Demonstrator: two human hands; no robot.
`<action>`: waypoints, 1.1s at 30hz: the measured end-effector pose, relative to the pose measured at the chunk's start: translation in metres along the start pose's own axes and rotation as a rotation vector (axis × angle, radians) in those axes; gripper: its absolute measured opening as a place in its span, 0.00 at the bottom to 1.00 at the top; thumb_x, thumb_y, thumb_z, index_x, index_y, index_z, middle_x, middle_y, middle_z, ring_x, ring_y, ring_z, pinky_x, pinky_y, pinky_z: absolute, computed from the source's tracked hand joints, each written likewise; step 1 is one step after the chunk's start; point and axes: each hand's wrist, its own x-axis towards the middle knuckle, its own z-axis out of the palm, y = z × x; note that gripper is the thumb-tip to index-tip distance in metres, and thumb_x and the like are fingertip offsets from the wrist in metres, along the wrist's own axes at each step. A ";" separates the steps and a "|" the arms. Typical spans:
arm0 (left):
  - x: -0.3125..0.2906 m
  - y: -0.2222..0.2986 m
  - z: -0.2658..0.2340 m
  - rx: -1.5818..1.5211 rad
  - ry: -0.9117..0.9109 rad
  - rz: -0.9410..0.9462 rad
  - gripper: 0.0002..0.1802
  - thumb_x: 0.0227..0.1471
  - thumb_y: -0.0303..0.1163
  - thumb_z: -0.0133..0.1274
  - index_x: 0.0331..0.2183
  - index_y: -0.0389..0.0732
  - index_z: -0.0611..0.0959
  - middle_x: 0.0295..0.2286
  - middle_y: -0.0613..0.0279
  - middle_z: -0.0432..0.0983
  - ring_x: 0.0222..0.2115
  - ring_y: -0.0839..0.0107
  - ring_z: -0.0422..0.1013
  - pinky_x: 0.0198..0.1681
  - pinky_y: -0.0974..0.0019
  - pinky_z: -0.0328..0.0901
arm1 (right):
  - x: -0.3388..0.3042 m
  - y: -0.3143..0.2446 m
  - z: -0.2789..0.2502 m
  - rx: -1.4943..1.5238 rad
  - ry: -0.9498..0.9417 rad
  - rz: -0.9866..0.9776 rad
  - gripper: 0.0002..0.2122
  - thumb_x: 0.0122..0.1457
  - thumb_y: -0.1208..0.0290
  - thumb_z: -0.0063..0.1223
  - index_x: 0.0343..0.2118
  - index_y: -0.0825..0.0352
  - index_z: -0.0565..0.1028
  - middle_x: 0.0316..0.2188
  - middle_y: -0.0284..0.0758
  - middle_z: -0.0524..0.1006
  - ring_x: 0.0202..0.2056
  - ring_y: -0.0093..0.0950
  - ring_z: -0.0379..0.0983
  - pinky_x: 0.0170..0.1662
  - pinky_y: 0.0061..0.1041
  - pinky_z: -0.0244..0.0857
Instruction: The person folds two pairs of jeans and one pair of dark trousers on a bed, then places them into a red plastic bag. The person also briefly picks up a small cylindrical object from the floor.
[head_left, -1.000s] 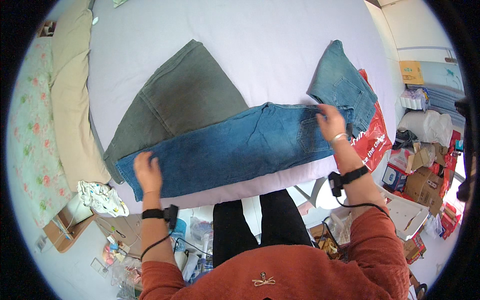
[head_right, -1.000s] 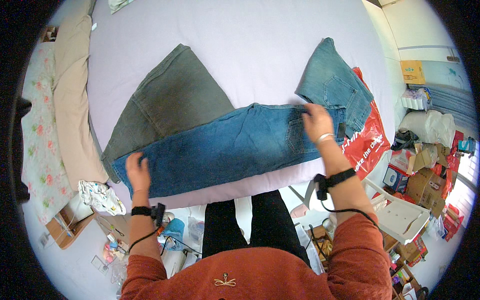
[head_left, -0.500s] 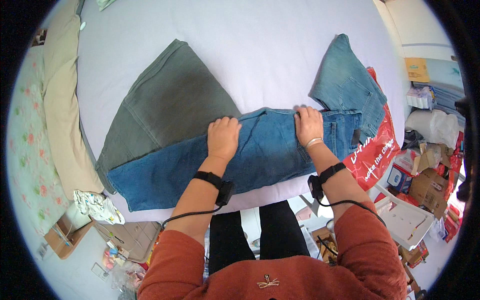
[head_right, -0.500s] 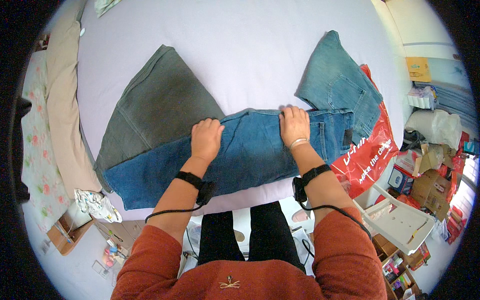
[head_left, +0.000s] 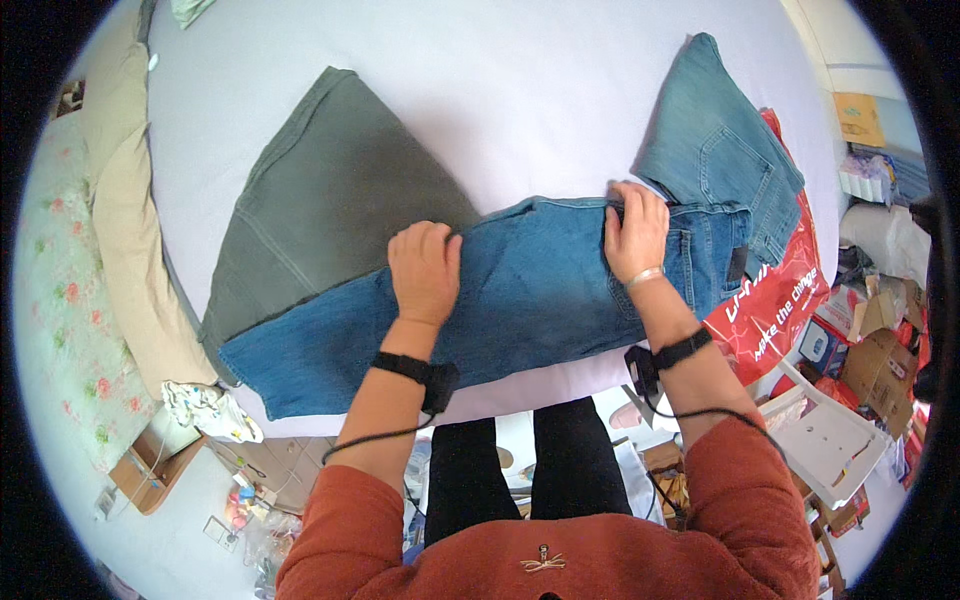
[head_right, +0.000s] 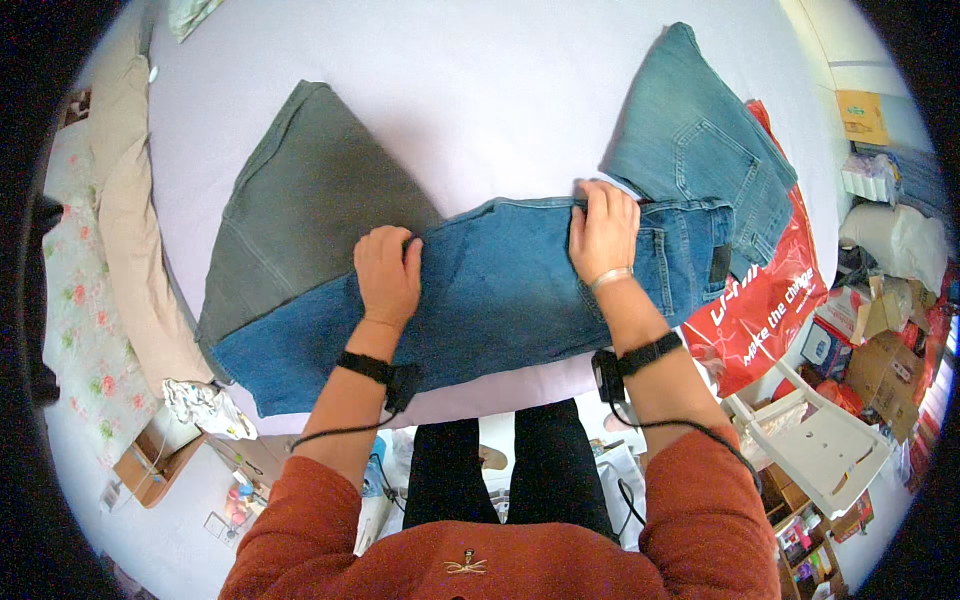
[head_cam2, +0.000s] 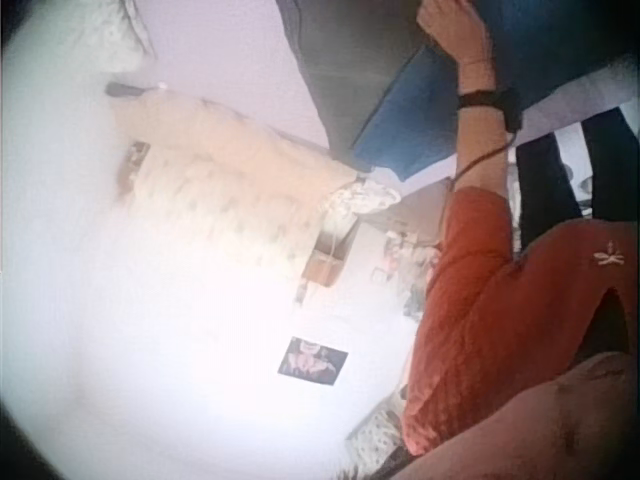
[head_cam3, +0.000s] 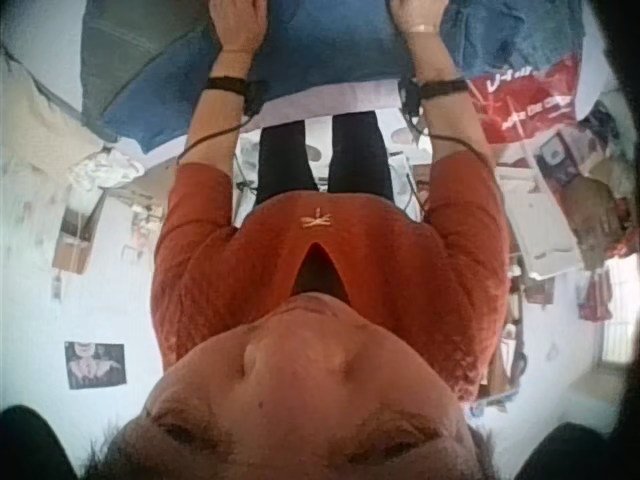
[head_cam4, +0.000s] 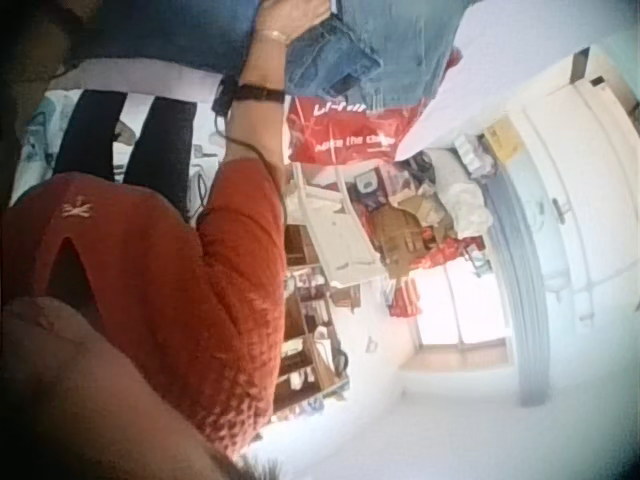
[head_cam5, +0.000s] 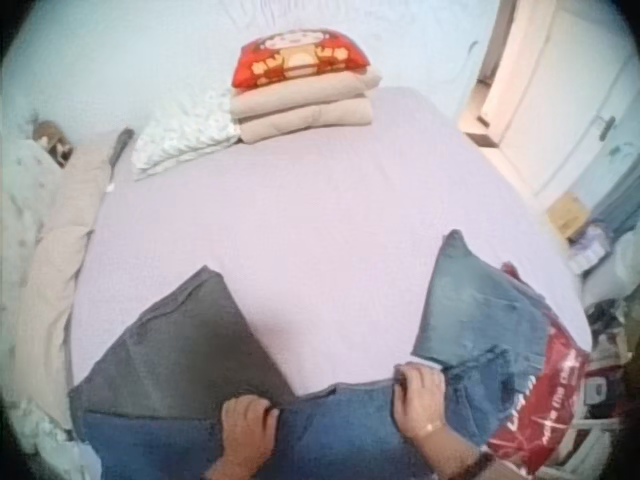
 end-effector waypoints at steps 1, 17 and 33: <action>-0.005 0.007 -0.006 -0.016 0.009 0.039 0.08 0.51 0.29 0.56 0.35 0.41 0.77 0.35 0.57 0.73 0.38 0.54 0.68 0.43 0.53 0.62 | -0.004 -0.012 -0.008 0.065 -0.013 -0.067 0.12 0.53 0.74 0.56 0.41 0.63 0.74 0.40 0.40 0.74 0.42 0.42 0.70 0.49 0.42 0.60; -0.105 -0.115 -0.076 0.339 -0.382 -0.259 0.43 0.50 0.48 0.59 0.63 0.44 0.63 0.66 0.49 0.47 0.66 0.50 0.45 0.64 0.40 0.44 | -0.045 -0.044 0.050 -0.072 -0.543 -0.257 0.36 0.53 0.65 0.58 0.66 0.60 0.58 0.66 0.34 0.59 0.67 0.33 0.51 0.67 0.45 0.42; -0.287 -0.273 -0.192 0.451 0.282 -1.186 0.33 0.59 0.50 0.52 0.52 0.30 0.71 0.47 0.39 0.69 0.48 0.43 0.65 0.53 0.49 0.60 | -0.048 -0.054 0.052 -0.188 -0.458 -0.312 0.31 0.59 0.70 0.47 0.67 0.64 0.55 0.67 0.39 0.56 0.68 0.38 0.49 0.68 0.45 0.37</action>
